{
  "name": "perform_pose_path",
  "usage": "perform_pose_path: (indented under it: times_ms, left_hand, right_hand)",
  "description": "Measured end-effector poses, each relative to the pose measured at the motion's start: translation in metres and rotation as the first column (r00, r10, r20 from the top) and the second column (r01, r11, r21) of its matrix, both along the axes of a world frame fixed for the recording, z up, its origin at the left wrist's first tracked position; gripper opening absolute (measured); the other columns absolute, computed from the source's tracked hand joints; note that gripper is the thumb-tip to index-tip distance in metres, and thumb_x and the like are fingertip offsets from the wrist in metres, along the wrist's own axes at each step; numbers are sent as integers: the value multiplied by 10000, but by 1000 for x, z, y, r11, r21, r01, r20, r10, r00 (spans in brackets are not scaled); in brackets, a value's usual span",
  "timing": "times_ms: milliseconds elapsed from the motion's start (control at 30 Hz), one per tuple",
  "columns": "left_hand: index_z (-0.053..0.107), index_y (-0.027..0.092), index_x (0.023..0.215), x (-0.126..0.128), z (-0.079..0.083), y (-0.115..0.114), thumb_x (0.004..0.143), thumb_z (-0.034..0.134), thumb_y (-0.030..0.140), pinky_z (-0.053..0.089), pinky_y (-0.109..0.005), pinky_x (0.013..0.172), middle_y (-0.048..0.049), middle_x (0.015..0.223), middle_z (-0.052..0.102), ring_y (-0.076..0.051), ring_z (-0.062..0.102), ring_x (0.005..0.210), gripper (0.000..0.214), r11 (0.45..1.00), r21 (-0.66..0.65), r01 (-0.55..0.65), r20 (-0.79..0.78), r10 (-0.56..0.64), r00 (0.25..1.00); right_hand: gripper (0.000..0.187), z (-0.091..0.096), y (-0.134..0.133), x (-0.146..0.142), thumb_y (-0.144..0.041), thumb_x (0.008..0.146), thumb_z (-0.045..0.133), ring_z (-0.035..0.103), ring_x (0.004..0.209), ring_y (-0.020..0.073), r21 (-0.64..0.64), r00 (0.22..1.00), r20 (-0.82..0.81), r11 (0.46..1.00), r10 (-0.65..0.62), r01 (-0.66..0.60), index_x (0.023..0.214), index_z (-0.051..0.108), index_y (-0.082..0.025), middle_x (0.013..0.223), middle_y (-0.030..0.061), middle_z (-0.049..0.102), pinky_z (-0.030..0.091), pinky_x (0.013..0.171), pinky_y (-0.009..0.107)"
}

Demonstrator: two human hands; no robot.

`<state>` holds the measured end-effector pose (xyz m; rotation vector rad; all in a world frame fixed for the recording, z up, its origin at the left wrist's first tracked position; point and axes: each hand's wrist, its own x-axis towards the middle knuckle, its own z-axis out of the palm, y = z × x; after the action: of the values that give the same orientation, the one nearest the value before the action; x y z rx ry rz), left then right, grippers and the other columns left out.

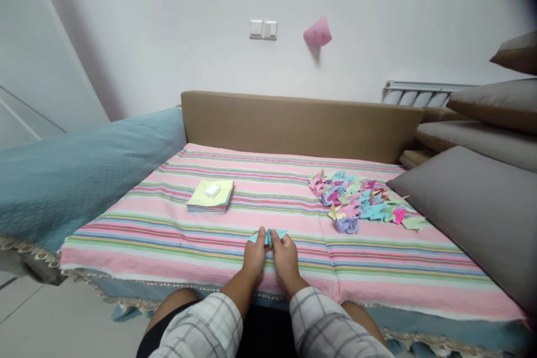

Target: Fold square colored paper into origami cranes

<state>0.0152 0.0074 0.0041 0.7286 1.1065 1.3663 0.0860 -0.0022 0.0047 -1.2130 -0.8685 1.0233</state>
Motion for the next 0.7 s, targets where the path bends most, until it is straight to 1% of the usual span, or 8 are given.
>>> perform_pose_path:
  times_ms: [100, 200, 333, 467, 567, 700]
  left_hand:
    - [614, 133, 620, -1, -6, 2, 650, 668, 605, 433, -257, 541, -29, 530, 576, -153, 554, 537, 477, 1000, -30, -11, 68, 13, 998]
    - [614, 108, 643, -3, -12, 4, 659, 661, 606, 405, -238, 495, -25, 538, 572, -121, 520, 494, 500, 999, -33, 2, 125, 2, 992]
    - [608, 106, 675, -4, -10, 4, 671, 666, 583, 387, -225, 453, -11, 517, 559, -116, 520, 473, 481, 998, -43, 48, 214, -38, 976]
    - [605, 107, 707, -3, -2, 1, 687, 692, 510, 414, -207, 441, -18, 529, 578, -122, 559, 485, 412, 995, -82, 53, 297, -26, 955]
    - [605, 92, 722, -4, 4, 1, 769, 617, 498, 393, -188, 385, -29, 507, 577, -103, 529, 413, 410, 982, -156, 106, 317, -52, 947]
    - [586, 89, 685, -6, 9, 2, 848, 522, 475, 362, -163, 342, -35, 473, 563, -86, 501, 362, 424, 963, -212, 165, 364, -79, 928]
  right_hand:
    - [420, -5, 4, -2, -583, 641, 661, 390, 468, 92, -46, 985, -172, 998, 31, -40, 619, 467, -210, 496, -68, 435, 330, 471, 237]
    - [434, -6, 5, -4, -552, 603, 714, 323, 418, 66, -91, 926, -373, 990, 64, -105, 631, 446, -212, 478, -88, 384, 267, 410, 216]
    - [413, -2, 3, -5, -455, 630, 751, 342, 392, 50, -175, 835, -549, 972, 36, -158, 625, 418, -212, 465, -88, 396, 261, 365, 182]
    - [359, 1, 2, -6, -355, 670, 766, 361, 374, 27, -203, 705, -709, 955, 9, -216, 672, 447, -192, 449, -99, 416, 270, 338, 123]
    - [301, 3, 2, -8, -321, 731, 730, 363, 357, 17, -191, 615, -789, 946, 12, -263, 691, 471, -174, 438, -98, 424, 274, 323, 103]
    - [250, 6, 3, -10, -309, 806, 661, 359, 335, 11, -211, 554, -833, 933, -16, -292, 701, 493, -157, 427, -95, 425, 261, 302, 96]
